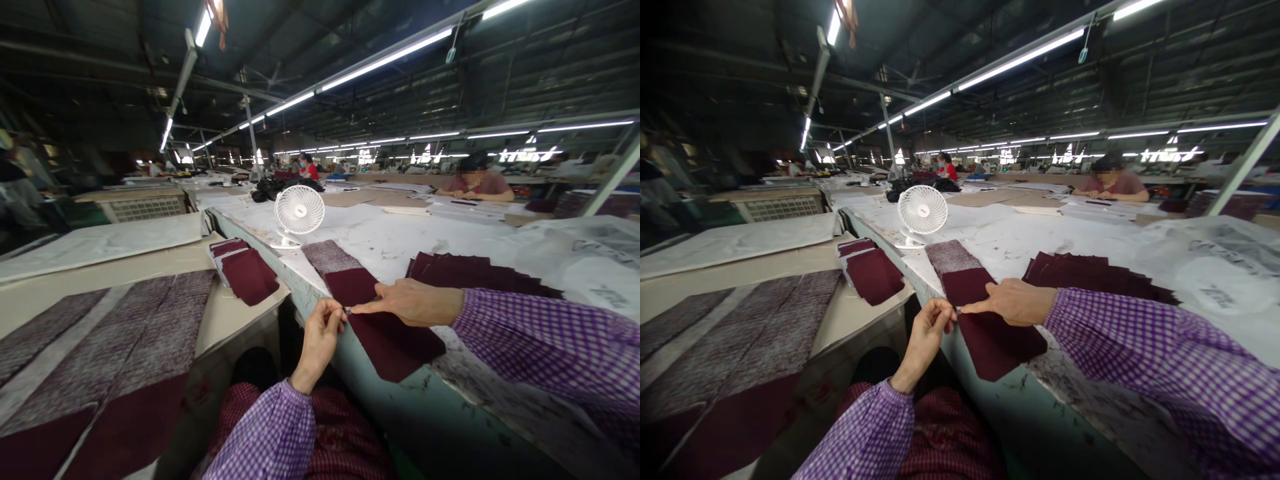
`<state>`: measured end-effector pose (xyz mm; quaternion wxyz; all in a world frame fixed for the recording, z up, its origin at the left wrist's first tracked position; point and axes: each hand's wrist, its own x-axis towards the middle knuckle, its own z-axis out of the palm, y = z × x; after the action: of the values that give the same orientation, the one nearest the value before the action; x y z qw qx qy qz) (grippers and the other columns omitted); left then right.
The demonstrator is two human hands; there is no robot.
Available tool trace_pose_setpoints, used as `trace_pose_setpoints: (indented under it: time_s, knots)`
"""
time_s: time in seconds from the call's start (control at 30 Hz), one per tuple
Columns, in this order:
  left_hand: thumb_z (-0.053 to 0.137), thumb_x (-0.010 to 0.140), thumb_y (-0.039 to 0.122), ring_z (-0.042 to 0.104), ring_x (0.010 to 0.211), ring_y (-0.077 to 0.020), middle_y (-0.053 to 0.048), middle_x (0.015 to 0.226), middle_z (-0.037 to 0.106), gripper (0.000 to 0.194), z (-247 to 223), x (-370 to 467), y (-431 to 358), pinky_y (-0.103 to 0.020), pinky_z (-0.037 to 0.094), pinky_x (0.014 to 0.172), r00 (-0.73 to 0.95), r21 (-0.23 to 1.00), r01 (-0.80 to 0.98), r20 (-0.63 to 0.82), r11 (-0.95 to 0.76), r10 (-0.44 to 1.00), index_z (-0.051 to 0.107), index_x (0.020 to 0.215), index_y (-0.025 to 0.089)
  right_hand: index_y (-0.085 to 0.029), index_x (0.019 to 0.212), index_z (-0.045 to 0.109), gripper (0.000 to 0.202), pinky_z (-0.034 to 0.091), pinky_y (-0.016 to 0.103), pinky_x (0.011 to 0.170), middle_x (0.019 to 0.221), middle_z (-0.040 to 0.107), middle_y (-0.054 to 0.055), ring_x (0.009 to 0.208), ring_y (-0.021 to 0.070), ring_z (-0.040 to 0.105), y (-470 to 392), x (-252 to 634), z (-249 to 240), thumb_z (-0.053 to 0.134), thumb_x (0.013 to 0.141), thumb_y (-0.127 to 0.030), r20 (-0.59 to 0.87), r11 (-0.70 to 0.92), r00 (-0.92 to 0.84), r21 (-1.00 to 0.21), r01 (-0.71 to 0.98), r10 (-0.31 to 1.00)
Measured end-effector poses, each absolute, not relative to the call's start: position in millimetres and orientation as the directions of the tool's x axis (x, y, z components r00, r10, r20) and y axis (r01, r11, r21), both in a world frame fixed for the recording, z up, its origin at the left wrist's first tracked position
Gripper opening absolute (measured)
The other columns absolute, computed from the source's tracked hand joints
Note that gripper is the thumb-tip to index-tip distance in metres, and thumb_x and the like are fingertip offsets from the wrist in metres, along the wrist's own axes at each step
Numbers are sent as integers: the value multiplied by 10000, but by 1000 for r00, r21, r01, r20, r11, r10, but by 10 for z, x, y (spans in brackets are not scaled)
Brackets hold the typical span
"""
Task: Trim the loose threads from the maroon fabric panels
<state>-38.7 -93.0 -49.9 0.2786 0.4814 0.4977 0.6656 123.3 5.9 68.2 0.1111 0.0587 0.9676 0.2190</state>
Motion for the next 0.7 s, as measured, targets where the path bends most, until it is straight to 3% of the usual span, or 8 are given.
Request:
trace_pose_setpoints:
  time_s: [0.1, 0.2, 0.3, 0.43, 0.5, 0.6, 0.7]
  knots:
    - [546, 819, 364, 471, 491, -72, 14, 644, 563, 214, -485, -343, -929, -200, 365, 496, -366, 955, 6, 279, -298, 888, 501, 777, 159, -335, 1389, 361, 702, 222, 228, 486, 829, 554, 53, 489, 83, 368, 56, 1245, 638, 418, 773, -3, -141, 901, -979, 427, 74, 148]
    - [617, 752, 356, 447, 418, -65, 43, 537, 525, 232, -456, -288, -918, -188, 329, 441, -358, 976, -54, 179, -211, 917, 501, 746, 155, -291, 1385, 371, 597, 298, 229, 532, 901, 581, 66, 580, 114, 484, 79, 1291, 554, 454, 828, -95, -24, 908, -977, 375, 188, 212]
    - [630, 729, 302, 435, 391, -59, 69, 479, 485, 196, -434, -245, -921, -179, 315, 431, -369, 979, -81, 147, -189, 918, 497, 742, 158, -232, 1341, 433, 473, 399, 282, 689, 1035, 587, 93, 792, 178, 562, 136, 1361, 498, 489, 872, -258, 61, 936, -963, 225, 270, 262]
    - [621, 744, 301, 472, 443, -61, 56, 519, 509, 183, -401, -213, -967, -183, 350, 470, -364, 956, -69, 241, -284, 900, 510, 719, 157, -184, 1112, 601, 342, 364, 380, 899, 1086, 585, 100, 1016, 235, 510, 221, 1442, 532, 542, 845, -390, 128, 967, -959, -5, 254, 253]
    - [632, 738, 330, 487, 447, -66, 54, 517, 519, 216, -374, -184, -980, -186, 368, 473, -348, 943, -105, 263, -316, 900, 501, 714, 160, -162, 985, 621, 303, 382, 370, 879, 1043, 603, 97, 988, 226, 525, 256, 1470, 581, 518, 853, -414, 147, 955, -948, -140, 262, 282]
    - [649, 709, 368, 506, 396, -78, 76, 496, 503, 276, -319, -95, -956, -187, 382, 418, -322, 929, -212, 227, -304, 919, 461, 761, 174, -146, 957, 591, 271, 429, 307, 737, 907, 635, 70, 814, 181, 572, 306, 1511, 641, 433, 899, -359, 83, 900, -936, -316, 300, 341]
    - [635, 702, 375, 505, 323, -92, 100, 516, 494, 317, -249, 13, -898, -180, 356, 321, -301, 938, -263, 142, -225, 943, 404, 820, 194, -148, 981, 597, 209, 425, 305, 736, 907, 639, 70, 811, 179, 577, 325, 1538, 637, 457, 888, -272, 102, 907, -918, -228, 354, 384]
